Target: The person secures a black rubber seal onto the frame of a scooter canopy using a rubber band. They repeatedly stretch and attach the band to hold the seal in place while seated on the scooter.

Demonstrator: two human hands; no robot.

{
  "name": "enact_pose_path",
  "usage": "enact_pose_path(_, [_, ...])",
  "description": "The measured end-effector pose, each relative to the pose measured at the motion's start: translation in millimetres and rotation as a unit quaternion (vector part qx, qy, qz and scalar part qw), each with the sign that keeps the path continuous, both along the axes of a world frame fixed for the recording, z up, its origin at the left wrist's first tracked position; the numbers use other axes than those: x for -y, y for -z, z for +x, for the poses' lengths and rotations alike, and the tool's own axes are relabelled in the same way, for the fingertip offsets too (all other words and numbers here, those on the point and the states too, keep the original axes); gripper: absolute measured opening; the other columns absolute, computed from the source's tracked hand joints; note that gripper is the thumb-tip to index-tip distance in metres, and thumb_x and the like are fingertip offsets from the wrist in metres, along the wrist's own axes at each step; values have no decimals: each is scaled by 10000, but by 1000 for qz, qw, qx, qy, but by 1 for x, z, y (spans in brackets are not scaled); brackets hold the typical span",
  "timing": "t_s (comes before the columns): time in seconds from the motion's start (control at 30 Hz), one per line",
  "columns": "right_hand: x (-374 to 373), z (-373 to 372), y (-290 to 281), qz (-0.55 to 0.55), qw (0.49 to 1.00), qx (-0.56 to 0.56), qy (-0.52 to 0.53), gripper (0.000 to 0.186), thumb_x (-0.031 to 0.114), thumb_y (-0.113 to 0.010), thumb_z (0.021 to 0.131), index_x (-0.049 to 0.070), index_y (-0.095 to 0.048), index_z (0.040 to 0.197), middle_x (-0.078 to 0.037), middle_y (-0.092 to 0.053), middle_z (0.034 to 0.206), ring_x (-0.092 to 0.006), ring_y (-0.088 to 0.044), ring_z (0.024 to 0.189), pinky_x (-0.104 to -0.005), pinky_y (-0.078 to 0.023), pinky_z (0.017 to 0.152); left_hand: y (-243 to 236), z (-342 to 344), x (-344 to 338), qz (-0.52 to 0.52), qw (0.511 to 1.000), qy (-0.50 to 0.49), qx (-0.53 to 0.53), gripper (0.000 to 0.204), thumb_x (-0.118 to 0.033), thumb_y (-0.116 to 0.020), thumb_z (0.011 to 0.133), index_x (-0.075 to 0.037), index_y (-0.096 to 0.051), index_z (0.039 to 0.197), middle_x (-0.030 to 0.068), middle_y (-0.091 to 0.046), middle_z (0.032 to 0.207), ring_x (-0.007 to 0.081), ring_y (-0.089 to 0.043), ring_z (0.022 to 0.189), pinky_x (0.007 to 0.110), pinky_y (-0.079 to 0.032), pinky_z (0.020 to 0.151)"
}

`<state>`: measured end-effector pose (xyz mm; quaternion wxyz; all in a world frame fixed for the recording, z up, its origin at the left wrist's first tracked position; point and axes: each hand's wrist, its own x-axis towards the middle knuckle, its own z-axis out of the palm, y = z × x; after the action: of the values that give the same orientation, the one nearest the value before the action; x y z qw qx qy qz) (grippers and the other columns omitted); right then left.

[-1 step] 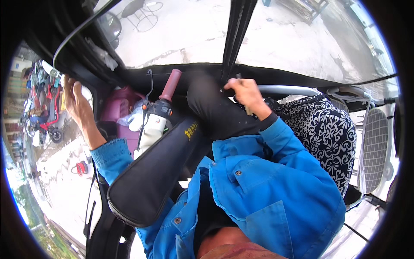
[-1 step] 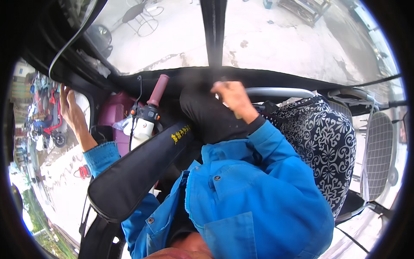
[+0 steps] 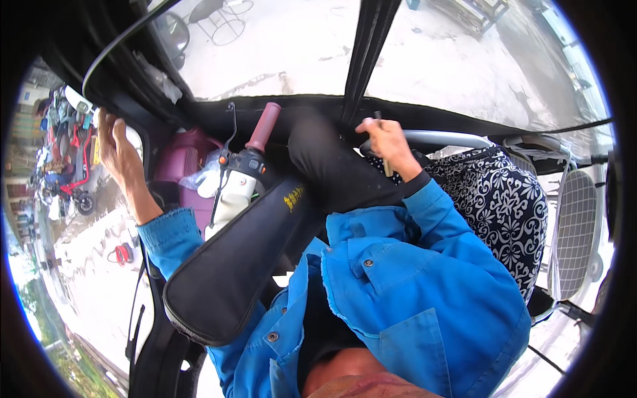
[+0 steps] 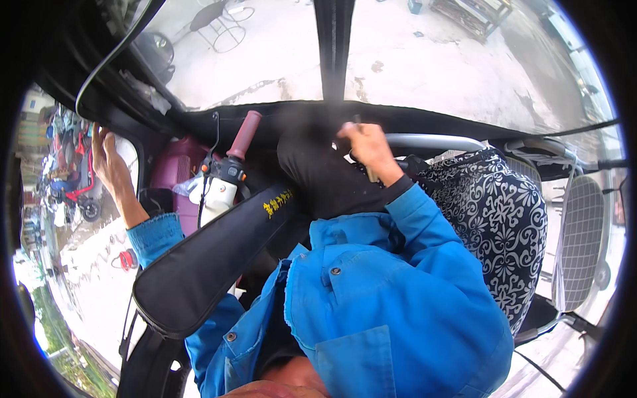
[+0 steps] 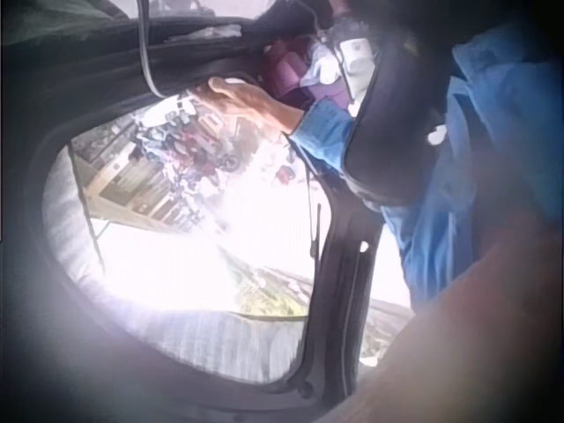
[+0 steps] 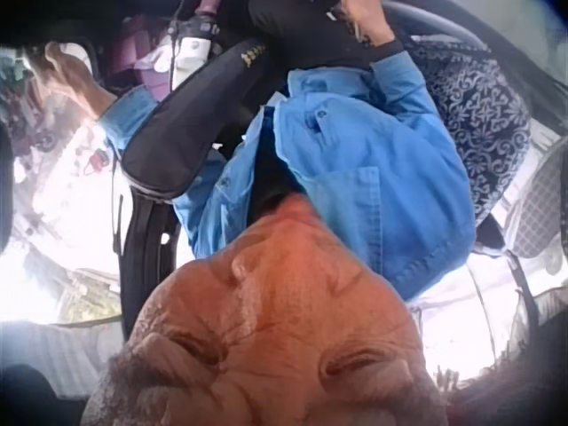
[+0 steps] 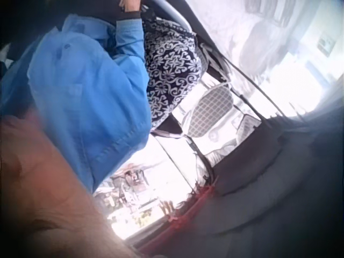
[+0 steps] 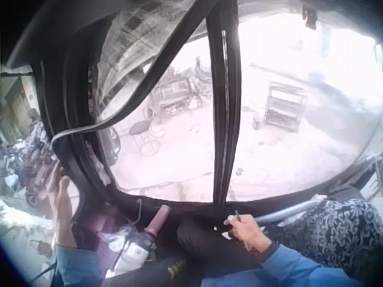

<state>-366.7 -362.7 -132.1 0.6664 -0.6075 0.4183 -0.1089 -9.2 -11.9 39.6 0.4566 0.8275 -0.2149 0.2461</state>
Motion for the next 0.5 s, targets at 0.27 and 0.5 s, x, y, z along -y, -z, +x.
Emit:
enact_pose_path(0.27, [8,30,69,89,996,24,-20,343,236,-560,1167,7,-637,1410,-21,-584,1003,-99,-519,649,-267,-419,510,1,-7,-4,-2,1000,21,-11,641,-317,-693,1070,-73,-530,1640,189,-655,1519,310,-653,1397,399,-513,1166])
enact_pose_path(0.5, [47,106,149,76,996,-55,8,236,156,-587,1073,32,-700,1238,-4,-600,909,-124,-572,667,-309,-458,515,-32,-83,-43,-76,997,23,-14,444,-281,-691,1098,-39,-708,1470,171,-734,1432,299,-682,1375,428,-513,1211])
